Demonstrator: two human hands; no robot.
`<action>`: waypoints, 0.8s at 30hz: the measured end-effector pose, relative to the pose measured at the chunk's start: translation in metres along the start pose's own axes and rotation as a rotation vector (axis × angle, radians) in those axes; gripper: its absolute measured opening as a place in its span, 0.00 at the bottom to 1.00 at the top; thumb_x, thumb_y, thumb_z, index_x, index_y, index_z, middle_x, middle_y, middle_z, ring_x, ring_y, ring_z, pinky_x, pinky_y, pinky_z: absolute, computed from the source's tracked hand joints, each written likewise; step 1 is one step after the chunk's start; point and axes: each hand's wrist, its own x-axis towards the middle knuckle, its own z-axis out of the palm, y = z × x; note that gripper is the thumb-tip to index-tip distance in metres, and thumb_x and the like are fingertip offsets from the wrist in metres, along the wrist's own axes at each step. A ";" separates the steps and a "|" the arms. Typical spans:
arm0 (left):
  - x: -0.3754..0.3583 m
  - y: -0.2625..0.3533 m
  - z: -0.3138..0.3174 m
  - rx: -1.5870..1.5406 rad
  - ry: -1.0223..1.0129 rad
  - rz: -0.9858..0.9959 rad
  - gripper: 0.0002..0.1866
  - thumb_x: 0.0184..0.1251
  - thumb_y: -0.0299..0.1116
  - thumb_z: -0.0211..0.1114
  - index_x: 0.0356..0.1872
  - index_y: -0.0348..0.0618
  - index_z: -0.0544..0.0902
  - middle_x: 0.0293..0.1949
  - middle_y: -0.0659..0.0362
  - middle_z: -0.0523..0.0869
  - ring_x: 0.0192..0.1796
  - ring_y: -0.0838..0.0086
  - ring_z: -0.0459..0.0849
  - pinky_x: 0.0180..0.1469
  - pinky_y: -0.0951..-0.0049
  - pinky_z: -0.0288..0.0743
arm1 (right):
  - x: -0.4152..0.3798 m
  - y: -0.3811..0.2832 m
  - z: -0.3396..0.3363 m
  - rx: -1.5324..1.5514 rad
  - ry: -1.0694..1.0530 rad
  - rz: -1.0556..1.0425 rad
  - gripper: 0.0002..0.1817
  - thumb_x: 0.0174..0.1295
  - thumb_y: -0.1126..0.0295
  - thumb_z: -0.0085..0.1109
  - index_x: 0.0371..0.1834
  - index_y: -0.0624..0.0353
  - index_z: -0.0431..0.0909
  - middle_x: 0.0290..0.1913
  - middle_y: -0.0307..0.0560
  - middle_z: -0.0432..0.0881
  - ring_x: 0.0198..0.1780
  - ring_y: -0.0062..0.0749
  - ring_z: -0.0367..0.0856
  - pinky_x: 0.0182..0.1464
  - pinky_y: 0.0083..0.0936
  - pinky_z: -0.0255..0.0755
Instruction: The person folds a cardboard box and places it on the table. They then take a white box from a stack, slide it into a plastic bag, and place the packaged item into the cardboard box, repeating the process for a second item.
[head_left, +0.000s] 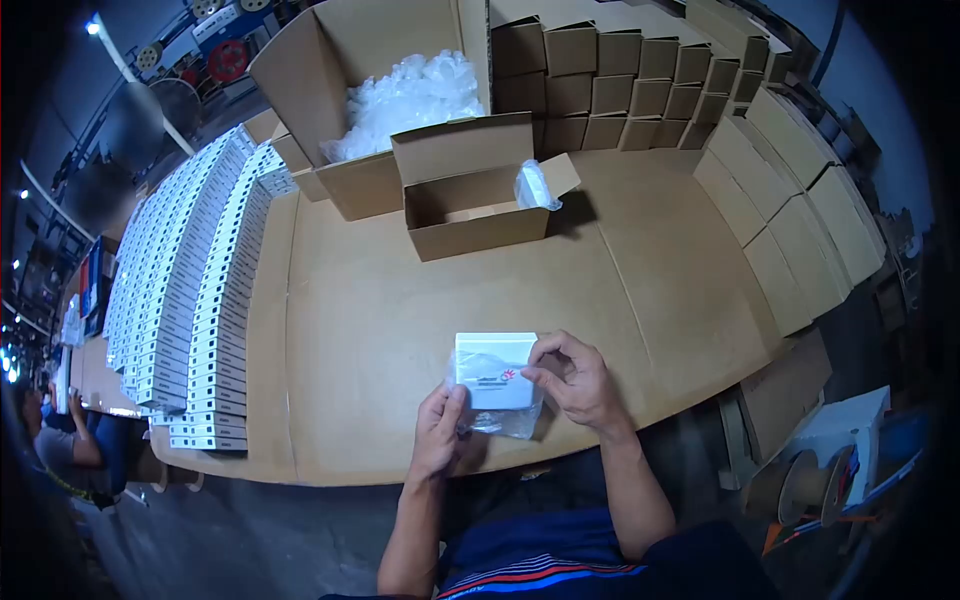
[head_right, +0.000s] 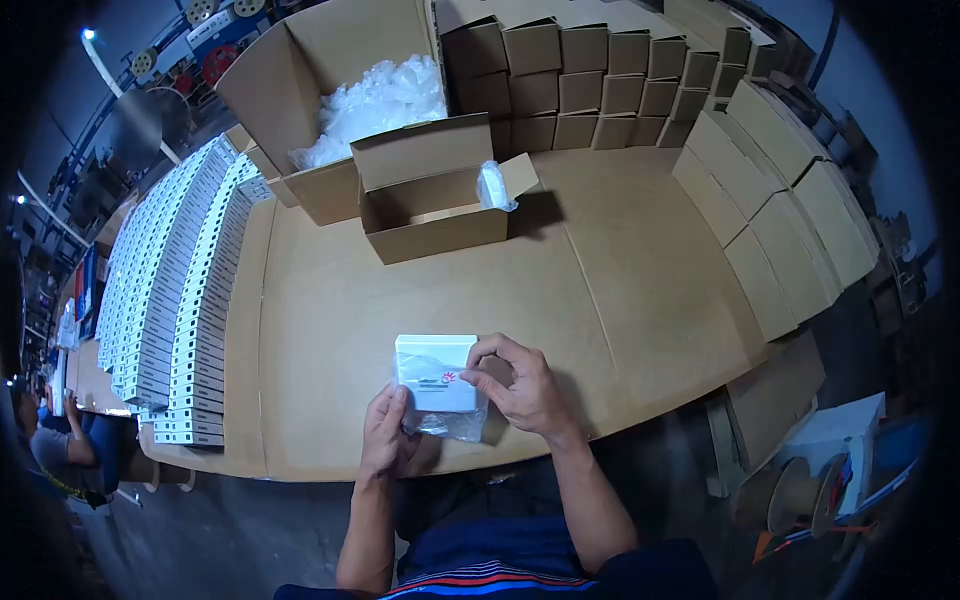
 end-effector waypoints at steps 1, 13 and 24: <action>0.000 -0.002 0.005 -0.052 0.023 0.029 0.22 0.86 0.40 0.54 0.66 0.30 0.74 0.58 0.52 0.86 0.57 0.71 0.86 0.61 0.65 0.81 | 0.002 0.002 0.003 0.104 0.021 -0.027 0.17 0.65 0.76 0.72 0.50 0.64 0.74 0.60 0.59 0.80 0.62 0.33 0.80 0.66 0.30 0.74; 0.002 -0.018 -0.011 -0.022 -0.028 0.138 0.28 0.88 0.47 0.43 0.71 0.30 0.68 0.64 0.46 0.81 0.64 0.60 0.83 0.68 0.56 0.76 | -0.013 0.011 0.024 0.484 0.130 -0.023 0.06 0.65 0.80 0.71 0.41 0.66 0.83 0.76 0.66 0.69 0.63 0.30 0.78 0.67 0.29 0.72; 0.008 -0.029 -0.015 0.086 -0.057 0.285 0.34 0.86 0.50 0.47 0.81 0.39 0.56 0.69 0.48 0.76 0.70 0.61 0.77 0.72 0.54 0.71 | -0.026 -0.002 0.034 0.506 0.267 0.147 0.06 0.66 0.81 0.70 0.44 0.65 0.86 0.58 0.52 0.86 0.54 0.27 0.83 0.59 0.22 0.78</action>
